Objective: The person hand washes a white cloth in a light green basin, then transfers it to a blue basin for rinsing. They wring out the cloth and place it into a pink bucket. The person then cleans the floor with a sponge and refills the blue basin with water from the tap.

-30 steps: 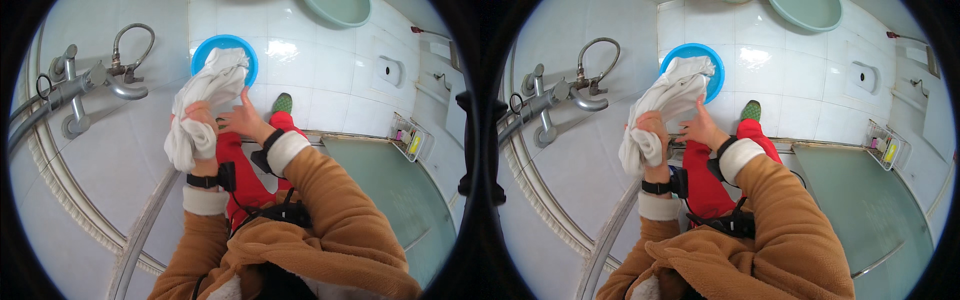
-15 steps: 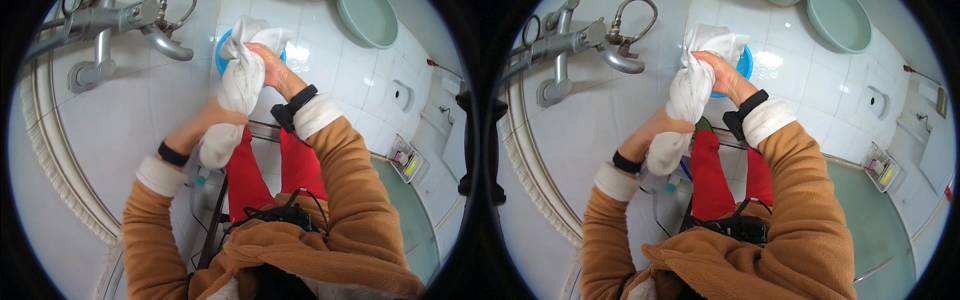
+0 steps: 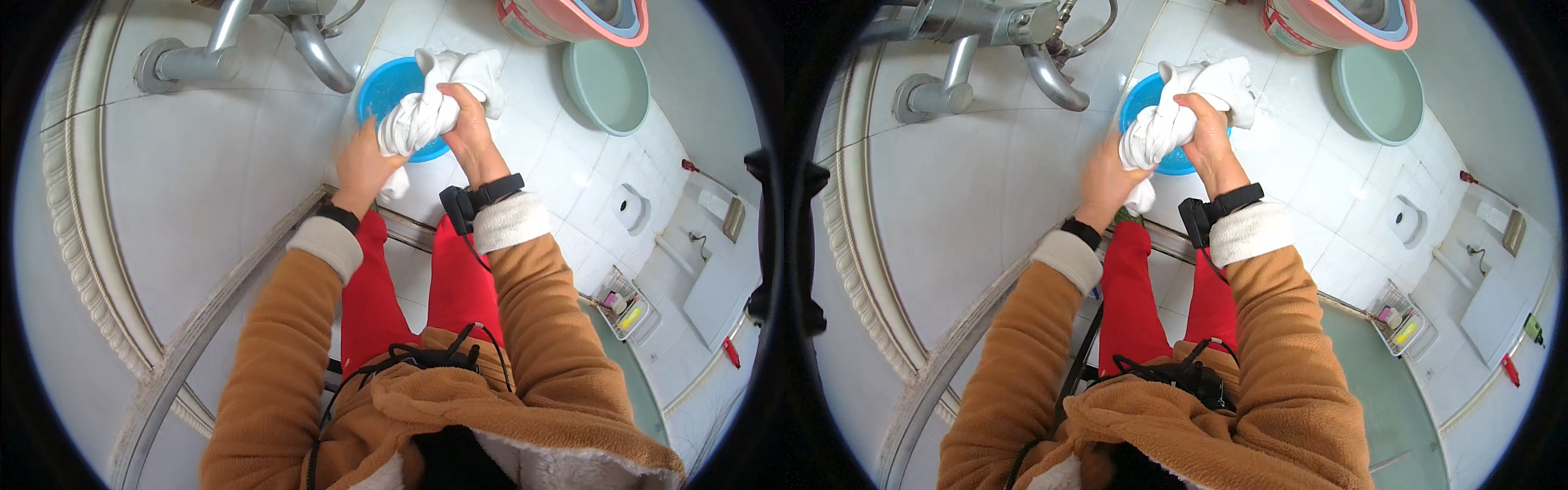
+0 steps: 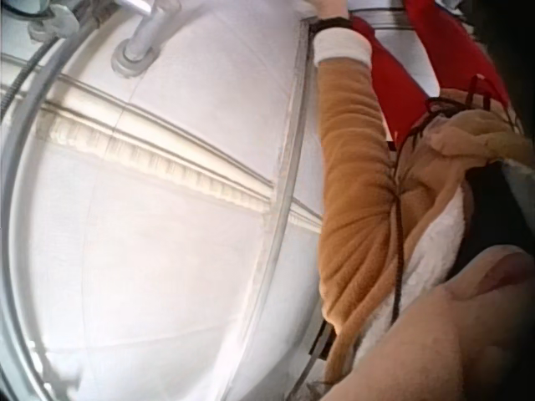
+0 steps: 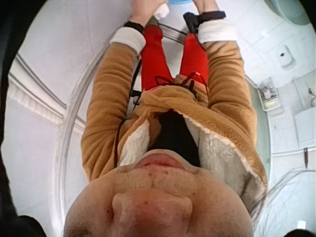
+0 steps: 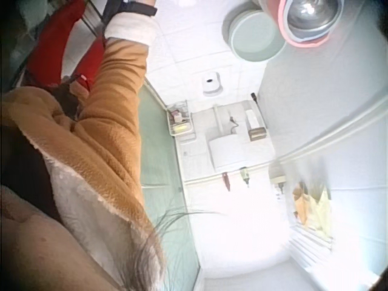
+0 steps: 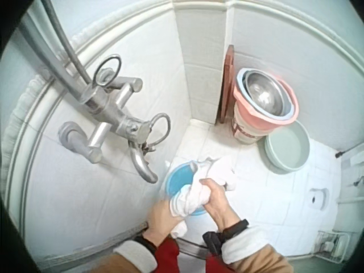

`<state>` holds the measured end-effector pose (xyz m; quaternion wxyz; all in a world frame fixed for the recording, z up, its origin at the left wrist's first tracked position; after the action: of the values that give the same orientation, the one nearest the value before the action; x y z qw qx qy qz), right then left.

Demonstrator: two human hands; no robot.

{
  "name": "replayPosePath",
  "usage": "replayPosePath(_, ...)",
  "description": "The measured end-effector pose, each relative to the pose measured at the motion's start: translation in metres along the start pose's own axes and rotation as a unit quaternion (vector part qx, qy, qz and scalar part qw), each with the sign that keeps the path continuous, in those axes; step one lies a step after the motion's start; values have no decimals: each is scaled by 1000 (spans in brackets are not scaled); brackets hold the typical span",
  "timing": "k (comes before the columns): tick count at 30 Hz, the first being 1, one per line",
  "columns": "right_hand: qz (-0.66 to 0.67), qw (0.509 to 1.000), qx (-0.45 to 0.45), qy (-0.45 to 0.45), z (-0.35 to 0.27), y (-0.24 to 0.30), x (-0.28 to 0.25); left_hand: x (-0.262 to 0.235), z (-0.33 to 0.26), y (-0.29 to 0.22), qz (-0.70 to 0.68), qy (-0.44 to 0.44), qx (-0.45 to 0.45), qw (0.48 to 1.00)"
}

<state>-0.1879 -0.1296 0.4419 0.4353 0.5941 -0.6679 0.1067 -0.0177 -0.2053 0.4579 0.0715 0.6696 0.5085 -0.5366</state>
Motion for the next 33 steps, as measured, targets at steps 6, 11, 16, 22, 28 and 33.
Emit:
replayPosePath(6, 50, 998, -6, 36, -27, 8, 2, 43, -61, -14, -579, 221, -235, 749)
replayPosePath(11, 56, 993, 42, 94, -59, 23, 2, 38, -85, -26, -839, 249, -57, 481)
replayPosePath(16, 151, 965, 145, 160, -81, 28, 12, 27, -84, -23, -944, 173, -62, 274)
replayPosePath(22, 109, 964, 173, 169, -93, 21, 23, 34, -63, -35, -960, 187, -37, 205)
replayPosePath(28, 76, 966, 187, 163, -89, 18, 14, 37, -77, -32, -961, 143, -37, 232)
replayPosePath(33, -123, 988, 90, 39, -73, 18, 6, 7, -79, -9, -933, -38, -226, 276)
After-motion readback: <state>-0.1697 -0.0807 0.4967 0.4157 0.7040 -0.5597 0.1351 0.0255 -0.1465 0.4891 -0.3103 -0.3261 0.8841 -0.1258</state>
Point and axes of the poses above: each hand's wrist, its own z-axis towards the middle knuckle, its own x-axis out of the palm, y = z × x, the point moved 2 cm from there along z, towards the middle knuckle, and after that the axes turned 2 degrees about y, right-handed, at the moved point
